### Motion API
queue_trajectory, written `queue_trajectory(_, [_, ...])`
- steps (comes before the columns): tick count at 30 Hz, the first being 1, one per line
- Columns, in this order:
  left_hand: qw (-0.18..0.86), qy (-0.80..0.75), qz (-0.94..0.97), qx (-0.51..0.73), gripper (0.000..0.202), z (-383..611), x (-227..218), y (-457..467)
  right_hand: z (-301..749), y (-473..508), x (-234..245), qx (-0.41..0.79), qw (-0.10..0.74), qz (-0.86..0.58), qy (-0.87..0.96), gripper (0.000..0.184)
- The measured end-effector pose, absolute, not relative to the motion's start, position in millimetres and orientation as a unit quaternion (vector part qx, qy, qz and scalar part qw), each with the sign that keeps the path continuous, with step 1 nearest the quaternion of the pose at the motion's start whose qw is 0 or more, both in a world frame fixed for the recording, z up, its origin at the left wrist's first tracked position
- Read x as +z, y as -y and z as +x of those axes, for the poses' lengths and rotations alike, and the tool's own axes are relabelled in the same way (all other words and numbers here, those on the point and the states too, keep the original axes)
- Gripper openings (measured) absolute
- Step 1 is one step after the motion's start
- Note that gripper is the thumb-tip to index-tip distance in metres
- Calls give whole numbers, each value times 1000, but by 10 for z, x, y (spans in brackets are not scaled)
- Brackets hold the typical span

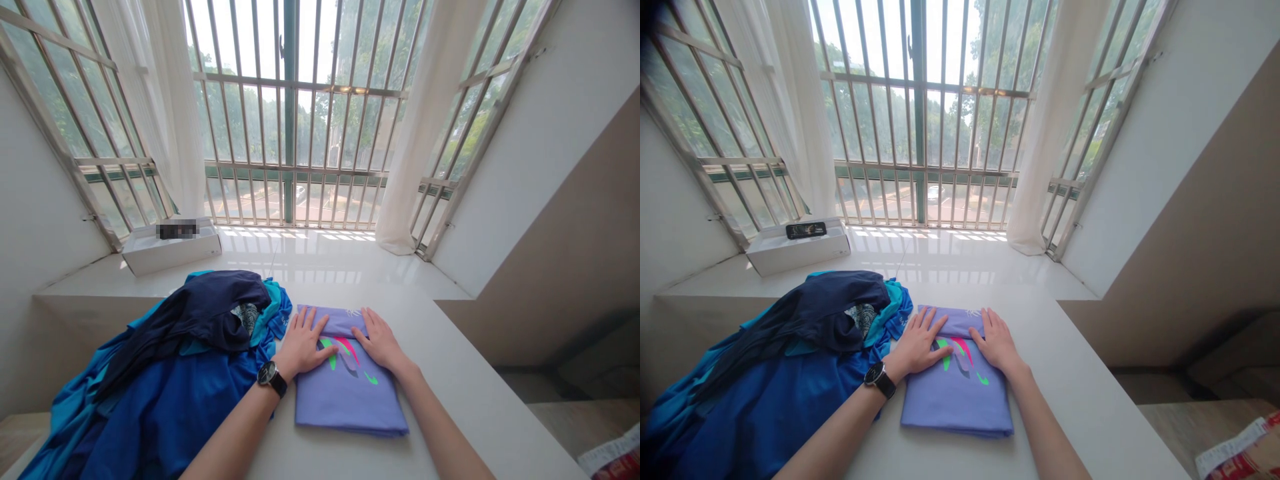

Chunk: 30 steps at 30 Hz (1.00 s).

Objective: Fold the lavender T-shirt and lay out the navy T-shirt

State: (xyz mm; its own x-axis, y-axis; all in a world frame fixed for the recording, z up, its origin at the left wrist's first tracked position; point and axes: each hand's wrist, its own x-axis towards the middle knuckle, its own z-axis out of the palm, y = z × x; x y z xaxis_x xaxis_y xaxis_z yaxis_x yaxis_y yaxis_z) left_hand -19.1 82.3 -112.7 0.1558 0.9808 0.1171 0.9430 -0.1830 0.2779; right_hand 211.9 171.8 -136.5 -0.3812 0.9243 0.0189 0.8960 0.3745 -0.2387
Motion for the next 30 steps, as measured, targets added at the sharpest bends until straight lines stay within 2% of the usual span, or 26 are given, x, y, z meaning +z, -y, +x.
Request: queue_trajectory(30, [74, -637, 754, 141, 84, -185, -1120, -818, 2123, -1733, -1407, 87, 79, -553, 825, 77])
